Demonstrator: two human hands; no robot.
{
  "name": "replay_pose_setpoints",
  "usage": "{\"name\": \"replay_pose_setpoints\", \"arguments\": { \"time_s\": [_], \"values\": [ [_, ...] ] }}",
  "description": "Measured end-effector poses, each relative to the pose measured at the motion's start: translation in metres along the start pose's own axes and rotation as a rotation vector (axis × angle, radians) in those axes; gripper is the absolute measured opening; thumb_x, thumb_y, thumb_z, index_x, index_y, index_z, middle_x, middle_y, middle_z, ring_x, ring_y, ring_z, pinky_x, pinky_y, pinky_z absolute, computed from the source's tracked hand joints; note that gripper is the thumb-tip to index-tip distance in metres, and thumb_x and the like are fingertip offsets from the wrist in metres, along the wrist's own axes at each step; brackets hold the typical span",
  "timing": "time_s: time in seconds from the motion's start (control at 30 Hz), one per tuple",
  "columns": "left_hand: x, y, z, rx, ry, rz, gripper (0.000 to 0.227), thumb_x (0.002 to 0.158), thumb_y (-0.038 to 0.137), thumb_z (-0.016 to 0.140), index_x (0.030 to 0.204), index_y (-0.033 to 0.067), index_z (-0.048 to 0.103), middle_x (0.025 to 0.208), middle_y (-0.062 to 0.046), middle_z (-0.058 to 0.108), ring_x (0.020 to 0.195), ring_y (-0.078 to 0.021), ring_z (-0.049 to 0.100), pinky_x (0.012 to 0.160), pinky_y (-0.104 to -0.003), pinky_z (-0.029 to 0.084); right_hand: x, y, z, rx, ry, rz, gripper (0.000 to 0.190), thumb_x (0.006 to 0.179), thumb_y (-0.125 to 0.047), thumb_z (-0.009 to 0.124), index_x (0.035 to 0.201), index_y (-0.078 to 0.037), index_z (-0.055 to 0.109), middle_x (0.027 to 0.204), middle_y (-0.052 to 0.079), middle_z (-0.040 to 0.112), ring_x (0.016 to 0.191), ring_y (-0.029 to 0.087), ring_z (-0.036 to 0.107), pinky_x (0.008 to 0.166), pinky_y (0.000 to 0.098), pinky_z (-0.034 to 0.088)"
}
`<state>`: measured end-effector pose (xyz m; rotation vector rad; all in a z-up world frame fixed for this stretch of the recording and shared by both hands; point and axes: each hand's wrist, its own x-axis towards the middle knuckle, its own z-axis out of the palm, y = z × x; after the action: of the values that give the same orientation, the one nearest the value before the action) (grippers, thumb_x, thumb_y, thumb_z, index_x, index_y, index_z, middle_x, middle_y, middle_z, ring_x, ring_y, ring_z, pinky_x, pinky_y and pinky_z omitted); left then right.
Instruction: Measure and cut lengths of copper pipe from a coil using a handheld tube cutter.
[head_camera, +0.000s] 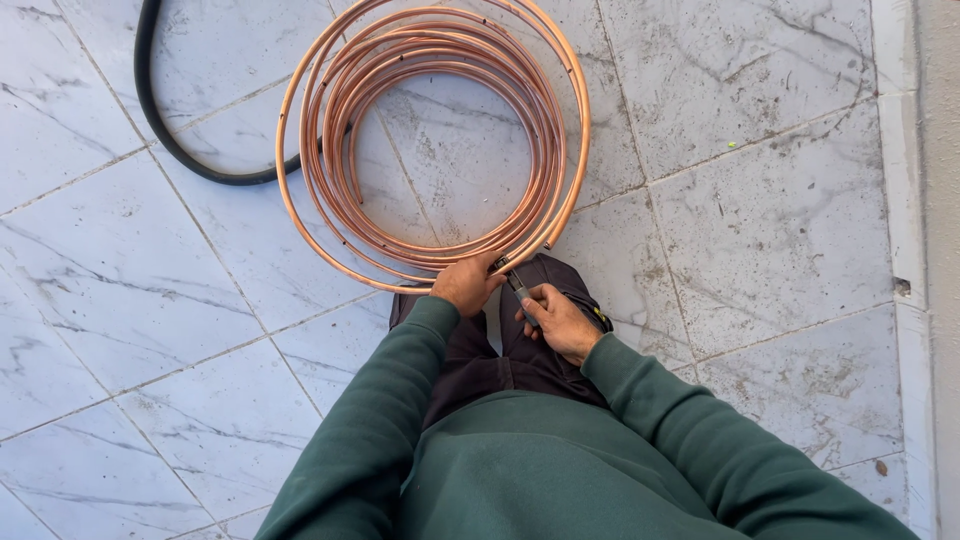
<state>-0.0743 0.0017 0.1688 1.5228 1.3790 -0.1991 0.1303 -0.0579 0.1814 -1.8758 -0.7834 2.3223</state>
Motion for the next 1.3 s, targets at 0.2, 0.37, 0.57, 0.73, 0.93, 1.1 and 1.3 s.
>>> {"name": "replay_pose_setpoints", "arguments": {
  "time_s": [0.2, 0.37, 0.57, 0.73, 0.93, 1.1, 1.3],
  "values": [
    [-0.002, -0.01, 0.007, -0.075, 0.064, 0.053, 0.05, 0.096, 0.035, 0.067, 0.14, 0.0142, 0.06, 0.119, -0.016, 0.073, 0.108, -0.0339, 0.071, 0.092, -0.046, 0.055, -0.002, -0.001, -0.007, 0.206, -0.026, 0.101, 0.042, 0.107, -0.034, 0.041, 0.127, -0.001, 0.058, 0.109, 0.011, 0.069, 0.083, 0.013, 0.066, 0.078, 0.0298, 0.06],
    [-0.01, 0.002, -0.004, -0.05, 0.065, 0.049, 0.051, 0.096, 0.036, 0.067, 0.143, 0.0163, 0.059, 0.12, -0.016, 0.073, 0.11, -0.0346, 0.07, 0.093, -0.047, 0.055, -0.012, -0.019, -0.013, 0.12, -0.029, 0.127, 0.041, 0.101, -0.026, 0.054, 0.133, 0.0, 0.056, 0.113, 0.017, 0.066, 0.094, 0.02, 0.069, 0.087, 0.0345, 0.061],
    [-0.009, 0.0, -0.003, -0.071, 0.094, 0.033, 0.05, 0.095, 0.036, 0.067, 0.141, 0.0186, 0.06, 0.121, -0.013, 0.073, 0.11, -0.0336, 0.07, 0.093, -0.047, 0.055, -0.003, -0.011, -0.021, -0.258, 0.044, 0.027, 0.066, 0.092, -0.025, 0.077, 0.146, -0.002, 0.046, 0.13, 0.017, 0.06, 0.116, 0.023, 0.062, 0.1, 0.037, 0.054],
    [-0.016, 0.006, -0.015, -0.074, 0.055, -0.019, 0.047, 0.096, 0.037, 0.067, 0.14, 0.0195, 0.062, 0.12, -0.011, 0.074, 0.11, -0.0316, 0.071, 0.093, -0.046, 0.055, 0.001, -0.018, -0.021, -0.094, -0.152, -0.086, 0.073, 0.087, -0.03, 0.072, 0.15, -0.002, 0.047, 0.132, 0.017, 0.068, 0.12, 0.024, 0.068, 0.104, 0.0352, 0.056],
    [-0.012, -0.003, -0.008, -0.056, 0.123, 0.046, 0.047, 0.096, 0.036, 0.067, 0.139, 0.0182, 0.061, 0.119, -0.012, 0.074, 0.108, -0.0319, 0.071, 0.092, -0.046, 0.055, -0.005, -0.043, -0.016, -0.624, -0.001, 0.015, 0.081, 0.085, -0.027, 0.085, 0.148, -0.002, 0.041, 0.134, 0.018, 0.058, 0.121, 0.026, 0.061, 0.102, 0.0379, 0.054],
    [-0.021, 0.008, -0.022, -0.044, 0.084, 0.03, 0.047, 0.098, 0.036, 0.065, 0.141, 0.0197, 0.059, 0.115, -0.012, 0.075, 0.106, -0.0326, 0.071, 0.089, -0.047, 0.056, 0.007, -0.04, -0.02, -0.305, -0.164, -0.018, 0.077, 0.079, -0.03, 0.085, 0.142, 0.001, 0.052, 0.124, 0.017, 0.071, 0.115, 0.025, 0.07, 0.1, 0.0369, 0.057],
    [-0.025, 0.006, -0.012, -0.015, 0.103, 0.031, 0.045, 0.098, 0.037, 0.064, 0.139, 0.0176, 0.06, 0.116, -0.011, 0.074, 0.106, -0.0314, 0.071, 0.089, -0.047, 0.056, 0.014, -0.025, -0.02, -0.402, -0.191, -0.01, 0.079, 0.081, -0.028, 0.085, 0.144, 0.001, 0.047, 0.124, 0.014, 0.065, 0.116, 0.022, 0.065, 0.099, 0.0357, 0.054]
  ]
}}
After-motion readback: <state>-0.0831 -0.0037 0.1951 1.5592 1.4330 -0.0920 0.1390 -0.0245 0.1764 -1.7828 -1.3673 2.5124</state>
